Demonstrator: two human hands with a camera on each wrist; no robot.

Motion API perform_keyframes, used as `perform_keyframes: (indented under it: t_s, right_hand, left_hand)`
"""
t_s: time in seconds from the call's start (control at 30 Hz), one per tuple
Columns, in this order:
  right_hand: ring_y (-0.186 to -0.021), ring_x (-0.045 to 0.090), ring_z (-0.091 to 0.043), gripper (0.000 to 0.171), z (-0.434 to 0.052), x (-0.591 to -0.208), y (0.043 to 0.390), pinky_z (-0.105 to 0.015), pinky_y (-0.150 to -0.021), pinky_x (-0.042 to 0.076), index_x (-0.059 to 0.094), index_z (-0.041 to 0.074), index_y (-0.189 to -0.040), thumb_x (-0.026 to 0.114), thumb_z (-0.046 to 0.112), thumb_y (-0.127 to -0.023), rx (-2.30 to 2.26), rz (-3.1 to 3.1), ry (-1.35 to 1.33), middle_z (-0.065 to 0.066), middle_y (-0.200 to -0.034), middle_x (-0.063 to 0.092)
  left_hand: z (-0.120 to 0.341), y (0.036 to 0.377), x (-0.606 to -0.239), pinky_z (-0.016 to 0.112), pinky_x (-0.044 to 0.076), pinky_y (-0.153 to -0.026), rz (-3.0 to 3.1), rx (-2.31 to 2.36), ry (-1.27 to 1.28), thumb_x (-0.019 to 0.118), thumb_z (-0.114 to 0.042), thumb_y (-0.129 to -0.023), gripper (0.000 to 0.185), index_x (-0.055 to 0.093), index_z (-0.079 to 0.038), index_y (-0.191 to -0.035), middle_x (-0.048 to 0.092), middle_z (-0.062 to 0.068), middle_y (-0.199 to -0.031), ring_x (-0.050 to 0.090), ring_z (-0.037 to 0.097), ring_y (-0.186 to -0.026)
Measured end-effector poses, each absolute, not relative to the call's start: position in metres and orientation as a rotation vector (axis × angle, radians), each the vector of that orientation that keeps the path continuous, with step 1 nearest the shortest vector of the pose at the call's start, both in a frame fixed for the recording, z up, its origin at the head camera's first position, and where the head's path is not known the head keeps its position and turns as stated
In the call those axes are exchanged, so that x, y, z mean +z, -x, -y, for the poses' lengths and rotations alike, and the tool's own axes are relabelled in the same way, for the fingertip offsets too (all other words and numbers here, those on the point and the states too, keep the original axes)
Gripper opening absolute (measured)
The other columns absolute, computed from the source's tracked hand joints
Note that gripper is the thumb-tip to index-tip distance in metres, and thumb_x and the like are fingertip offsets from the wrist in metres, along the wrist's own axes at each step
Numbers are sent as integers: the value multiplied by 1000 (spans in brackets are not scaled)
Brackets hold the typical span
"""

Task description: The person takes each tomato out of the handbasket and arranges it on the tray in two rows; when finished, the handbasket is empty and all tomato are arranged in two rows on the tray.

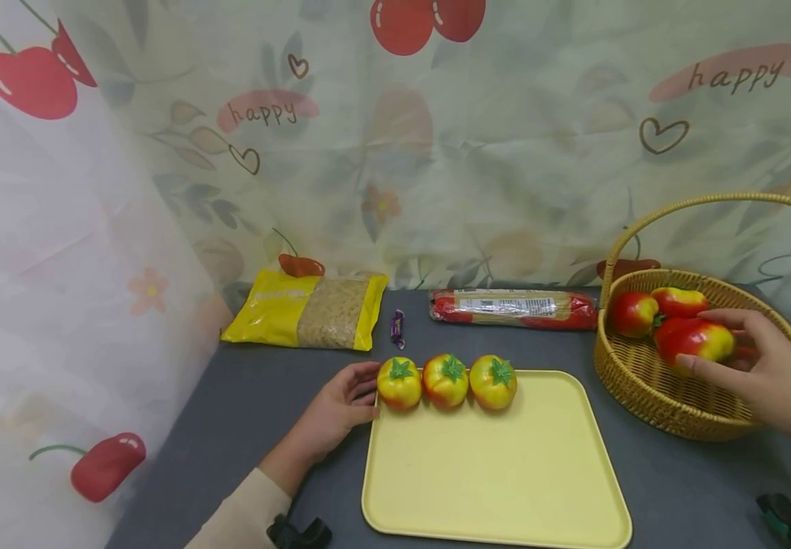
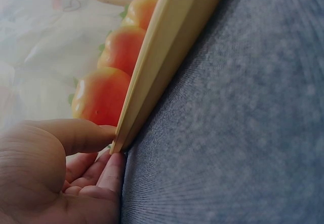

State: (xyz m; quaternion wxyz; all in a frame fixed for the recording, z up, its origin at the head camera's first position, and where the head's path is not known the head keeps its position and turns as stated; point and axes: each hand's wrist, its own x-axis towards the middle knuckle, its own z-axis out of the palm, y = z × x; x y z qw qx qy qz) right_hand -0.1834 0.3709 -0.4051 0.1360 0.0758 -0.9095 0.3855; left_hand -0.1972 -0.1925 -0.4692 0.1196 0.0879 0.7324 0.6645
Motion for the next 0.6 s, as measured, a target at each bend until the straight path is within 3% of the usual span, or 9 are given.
perform_keyframes:
  t_s: [0.2, 0.43, 0.5, 0.6]
  right_hand:
    - [-98, 46, 11, 68, -362, -399, 180, -4, -69, 48, 46, -16, -150, 82, 1, -96, 1098, 2565, -282, -33, -144, 40]
    - [-91, 55, 3, 74, -343, -399, 176, -12, -66, 52, 42, -3, -155, 85, 6, -96, 1116, 2593, -329, -24, -143, 45]
    - [-92, 53, -4, 70, -339, -397, 175, -12, -66, 49, 48, 0, -153, 86, 9, -95, 1076, 2609, -349, -25, -142, 48]
    - [-110, 51, -25, 67, -333, -395, 175, -9, -76, 41, 56, 2, -149, 90, 12, -92, 997, 2615, -384, -29, -144, 50]
  left_hand:
    - [192, 197, -468, 46, 44, -118, -2153, 1939, -254, 72, 15, -93, 71, 46, 3, -158, 48, 20, -161, 48, 38, -148]
    - [193, 197, -469, 46, 44, -118, -2150, 1940, -257, 71, 15, -94, 71, 45, 3, -159, 48, 21, -161, 48, 38, -148]
    - [193, 197, -469, 46, 44, -117, -2149, 1942, -260, 71, 15, -94, 71, 45, 3, -159, 48, 21, -161, 48, 38, -148]
    - [193, 197, -470, 44, 45, -117, -2154, 1938, -261, 71, 15, -94, 71, 45, 3, -159, 48, 20, -161, 48, 38, -148]
